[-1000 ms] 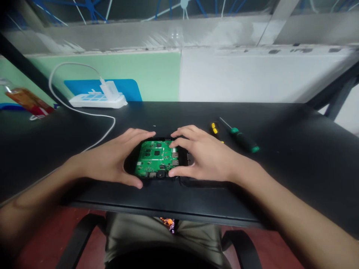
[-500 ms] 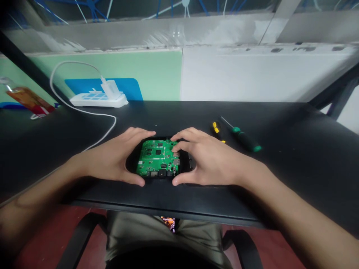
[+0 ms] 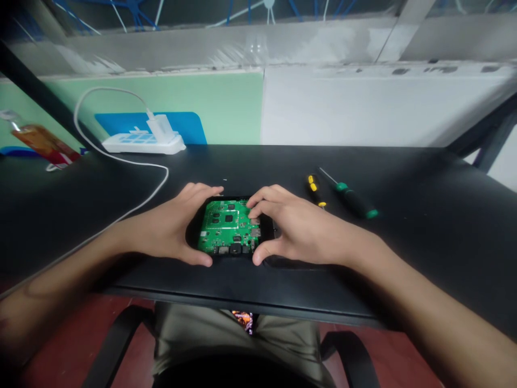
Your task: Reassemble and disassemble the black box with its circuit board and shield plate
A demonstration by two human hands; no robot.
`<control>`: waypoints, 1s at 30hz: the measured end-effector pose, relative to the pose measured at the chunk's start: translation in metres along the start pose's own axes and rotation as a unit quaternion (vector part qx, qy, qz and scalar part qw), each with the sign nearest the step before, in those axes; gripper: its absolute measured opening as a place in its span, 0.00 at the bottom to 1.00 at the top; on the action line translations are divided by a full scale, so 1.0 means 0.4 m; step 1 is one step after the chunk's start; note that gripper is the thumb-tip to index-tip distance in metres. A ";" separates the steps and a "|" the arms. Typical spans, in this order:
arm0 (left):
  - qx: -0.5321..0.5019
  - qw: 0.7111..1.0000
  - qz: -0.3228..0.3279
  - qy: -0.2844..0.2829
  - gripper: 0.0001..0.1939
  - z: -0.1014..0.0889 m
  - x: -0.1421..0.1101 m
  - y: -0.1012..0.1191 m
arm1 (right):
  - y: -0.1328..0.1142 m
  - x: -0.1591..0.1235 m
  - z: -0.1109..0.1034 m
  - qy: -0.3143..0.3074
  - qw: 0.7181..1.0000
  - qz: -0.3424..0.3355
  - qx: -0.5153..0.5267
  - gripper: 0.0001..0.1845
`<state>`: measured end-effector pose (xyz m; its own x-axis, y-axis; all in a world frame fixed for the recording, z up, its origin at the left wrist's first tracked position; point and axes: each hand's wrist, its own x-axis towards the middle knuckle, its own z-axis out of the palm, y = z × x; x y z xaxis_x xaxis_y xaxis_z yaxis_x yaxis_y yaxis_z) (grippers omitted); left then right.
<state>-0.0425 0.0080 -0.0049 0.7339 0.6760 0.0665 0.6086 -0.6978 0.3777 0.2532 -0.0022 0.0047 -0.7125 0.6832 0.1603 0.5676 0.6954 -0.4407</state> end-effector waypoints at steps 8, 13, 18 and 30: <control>-0.004 1.000 -0.013 -0.006 0.68 -0.001 0.004 0.003 | 0.002 0.007 0.000 0.026 0.999 -0.016 0.014 0.37; -0.012 1.000 -0.003 0.004 0.65 -0.001 0.003 0.002 | -0.003 0.007 -0.001 0.041 0.999 -0.007 0.011 0.36; -0.023 0.999 0.009 0.023 0.63 -0.001 0.002 0.002 | -0.007 0.003 -0.001 0.054 0.998 -0.009 0.011 0.34; -0.032 0.996 0.059 0.054 0.57 0.005 -0.003 -0.010 | 0.025 -0.010 -0.013 0.036 0.998 -0.042 0.012 0.38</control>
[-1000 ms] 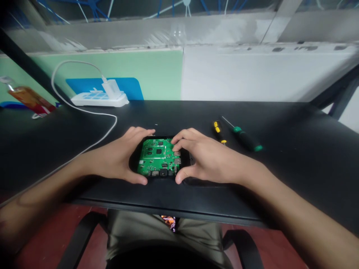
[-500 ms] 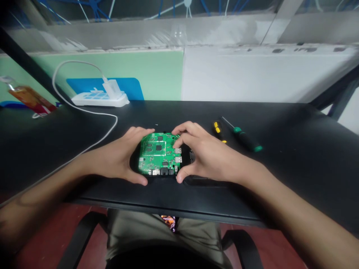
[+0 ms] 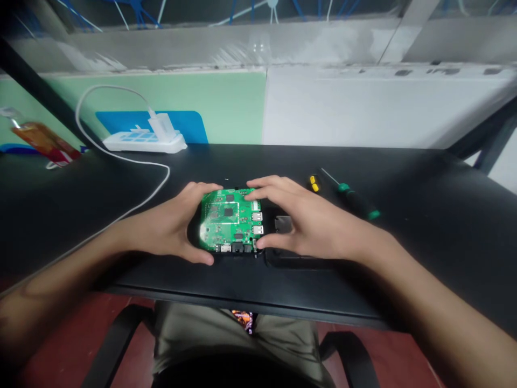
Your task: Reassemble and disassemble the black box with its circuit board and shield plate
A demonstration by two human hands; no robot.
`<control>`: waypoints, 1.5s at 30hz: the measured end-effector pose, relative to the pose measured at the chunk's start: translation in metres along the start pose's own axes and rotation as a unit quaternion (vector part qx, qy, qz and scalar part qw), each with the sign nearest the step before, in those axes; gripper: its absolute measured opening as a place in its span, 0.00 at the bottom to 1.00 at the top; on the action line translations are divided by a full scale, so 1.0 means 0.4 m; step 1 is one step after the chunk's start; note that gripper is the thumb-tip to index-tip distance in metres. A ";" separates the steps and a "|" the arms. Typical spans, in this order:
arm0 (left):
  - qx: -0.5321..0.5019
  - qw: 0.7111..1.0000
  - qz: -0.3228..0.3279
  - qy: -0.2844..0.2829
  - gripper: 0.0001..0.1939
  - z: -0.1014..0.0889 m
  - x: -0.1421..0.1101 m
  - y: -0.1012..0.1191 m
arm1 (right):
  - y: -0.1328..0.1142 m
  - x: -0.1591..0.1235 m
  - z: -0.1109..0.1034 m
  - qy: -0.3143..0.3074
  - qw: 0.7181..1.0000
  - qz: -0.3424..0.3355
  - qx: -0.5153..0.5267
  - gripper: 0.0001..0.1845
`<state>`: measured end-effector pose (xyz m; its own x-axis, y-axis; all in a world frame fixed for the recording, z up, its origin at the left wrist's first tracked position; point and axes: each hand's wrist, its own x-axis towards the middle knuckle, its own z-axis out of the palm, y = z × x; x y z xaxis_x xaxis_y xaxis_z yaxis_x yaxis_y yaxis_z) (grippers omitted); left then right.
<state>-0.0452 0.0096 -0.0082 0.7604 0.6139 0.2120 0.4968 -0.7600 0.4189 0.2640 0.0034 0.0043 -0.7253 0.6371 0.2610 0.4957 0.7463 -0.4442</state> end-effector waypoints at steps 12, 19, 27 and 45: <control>-0.036 0.999 -0.015 0.004 0.74 0.020 -0.018 -0.033 | 0.000 0.008 0.012 0.066 0.997 0.017 -0.026 0.40; -0.109 0.992 -0.057 -0.016 0.86 0.026 -0.015 -0.036 | -0.001 0.010 0.011 0.105 0.994 0.020 -0.033 0.40; -0.110 0.993 -0.026 0.036 0.79 0.016 -0.014 -0.033 | 0.003 0.010 0.001 0.144 0.989 0.031 0.011 0.42; -0.052 0.988 0.074 0.121 0.66 -0.004 0.005 -0.015 | -0.013 0.010 0.004 0.146 0.989 0.035 0.007 0.38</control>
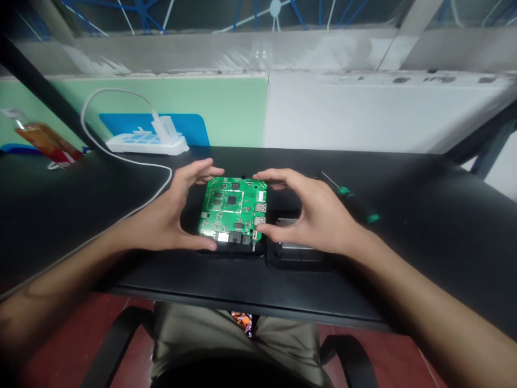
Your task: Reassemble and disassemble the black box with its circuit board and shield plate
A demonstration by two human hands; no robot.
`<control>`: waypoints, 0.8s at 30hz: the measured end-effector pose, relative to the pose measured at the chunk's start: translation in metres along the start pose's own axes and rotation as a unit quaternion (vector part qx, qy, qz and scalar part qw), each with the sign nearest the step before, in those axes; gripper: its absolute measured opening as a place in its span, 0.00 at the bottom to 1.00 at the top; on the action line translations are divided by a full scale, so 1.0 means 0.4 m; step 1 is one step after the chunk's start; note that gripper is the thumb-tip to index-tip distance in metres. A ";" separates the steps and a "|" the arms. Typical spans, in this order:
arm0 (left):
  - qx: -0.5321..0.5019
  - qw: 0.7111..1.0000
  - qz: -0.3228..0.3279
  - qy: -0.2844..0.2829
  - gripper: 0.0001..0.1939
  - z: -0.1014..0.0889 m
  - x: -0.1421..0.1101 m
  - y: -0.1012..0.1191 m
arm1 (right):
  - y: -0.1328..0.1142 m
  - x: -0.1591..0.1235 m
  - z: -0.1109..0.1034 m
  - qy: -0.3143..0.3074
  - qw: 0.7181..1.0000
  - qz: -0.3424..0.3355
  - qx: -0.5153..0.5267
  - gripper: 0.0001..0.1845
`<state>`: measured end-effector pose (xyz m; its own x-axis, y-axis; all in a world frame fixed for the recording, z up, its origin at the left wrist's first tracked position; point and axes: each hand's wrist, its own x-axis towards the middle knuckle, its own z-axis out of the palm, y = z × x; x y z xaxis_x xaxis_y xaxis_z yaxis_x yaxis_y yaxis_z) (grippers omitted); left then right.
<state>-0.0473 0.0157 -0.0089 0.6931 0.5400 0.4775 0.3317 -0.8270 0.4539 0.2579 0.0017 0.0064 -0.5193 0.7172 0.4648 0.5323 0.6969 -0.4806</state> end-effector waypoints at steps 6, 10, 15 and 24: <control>0.000 1.000 -0.006 0.002 0.67 -0.001 -0.001 -0.001 | -0.003 -0.001 0.006 0.022 0.999 -0.005 0.035 0.39; 0.000 1.000 -0.009 -0.002 0.67 -0.003 -0.001 0.000 | -0.003 -0.001 0.012 0.029 0.999 -0.004 0.041 0.40; 0.007 1.000 -0.010 -0.014 0.67 -0.008 0.000 -0.001 | -0.002 -0.001 0.015 0.023 0.999 -0.008 0.032 0.40; 0.019 1.000 0.005 -0.001 0.66 -0.015 0.001 -0.005 | -0.002 0.000 0.013 -0.006 0.999 -0.023 0.028 0.39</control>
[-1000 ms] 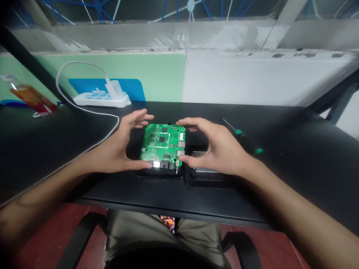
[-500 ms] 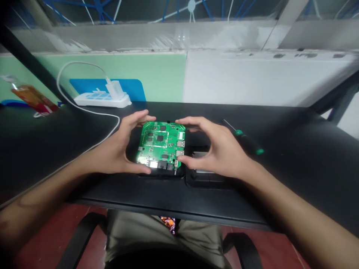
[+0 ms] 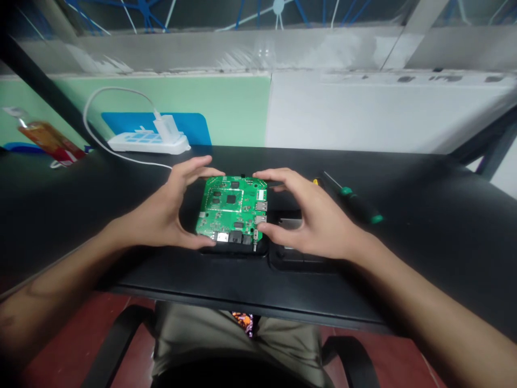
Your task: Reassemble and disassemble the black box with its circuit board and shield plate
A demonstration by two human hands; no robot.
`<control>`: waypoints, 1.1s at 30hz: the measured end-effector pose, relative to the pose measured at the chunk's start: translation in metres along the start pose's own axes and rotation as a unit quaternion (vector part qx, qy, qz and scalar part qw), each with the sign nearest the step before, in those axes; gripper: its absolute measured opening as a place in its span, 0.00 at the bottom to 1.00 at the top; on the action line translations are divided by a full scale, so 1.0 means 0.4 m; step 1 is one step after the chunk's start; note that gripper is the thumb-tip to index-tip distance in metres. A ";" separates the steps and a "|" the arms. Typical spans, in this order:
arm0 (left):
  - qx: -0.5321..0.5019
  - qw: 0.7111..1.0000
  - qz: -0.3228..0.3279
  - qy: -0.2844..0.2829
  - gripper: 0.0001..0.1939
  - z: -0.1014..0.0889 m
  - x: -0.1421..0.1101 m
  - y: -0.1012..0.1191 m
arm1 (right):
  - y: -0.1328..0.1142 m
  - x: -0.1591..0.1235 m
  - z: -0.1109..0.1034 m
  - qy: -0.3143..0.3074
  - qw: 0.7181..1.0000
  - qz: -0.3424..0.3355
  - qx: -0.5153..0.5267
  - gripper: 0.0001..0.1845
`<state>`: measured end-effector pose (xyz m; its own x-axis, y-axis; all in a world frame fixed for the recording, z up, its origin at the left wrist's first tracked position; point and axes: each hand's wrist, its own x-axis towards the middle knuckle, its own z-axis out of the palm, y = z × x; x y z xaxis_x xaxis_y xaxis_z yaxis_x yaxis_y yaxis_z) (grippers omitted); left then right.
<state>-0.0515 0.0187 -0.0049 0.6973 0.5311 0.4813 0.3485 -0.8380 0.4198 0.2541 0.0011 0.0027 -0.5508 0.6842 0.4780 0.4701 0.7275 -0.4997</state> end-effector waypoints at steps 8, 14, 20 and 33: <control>0.015 0.999 0.017 0.025 0.64 -0.002 0.001 -0.003 | 0.002 -0.002 0.006 -0.041 0.997 -0.065 -0.028 0.61; 0.020 0.999 0.014 0.028 0.65 0.002 0.002 -0.004 | -0.003 -0.004 0.010 -0.056 0.996 -0.045 -0.055 0.65; 0.032 0.999 0.016 0.025 0.64 0.002 0.004 0.000 | -0.006 -0.002 0.011 -0.056 0.995 -0.054 -0.067 0.62; 0.028 0.999 0.015 0.026 0.63 0.004 0.002 -0.005 | -0.003 -0.001 0.012 -0.045 0.993 -0.056 -0.092 0.62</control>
<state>-0.0505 0.0205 -0.0066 0.6746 0.5105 0.5332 0.3642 -0.8585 0.3611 0.2505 -0.0002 -0.0003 -0.6619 0.5976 0.4524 0.5163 0.8011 -0.3028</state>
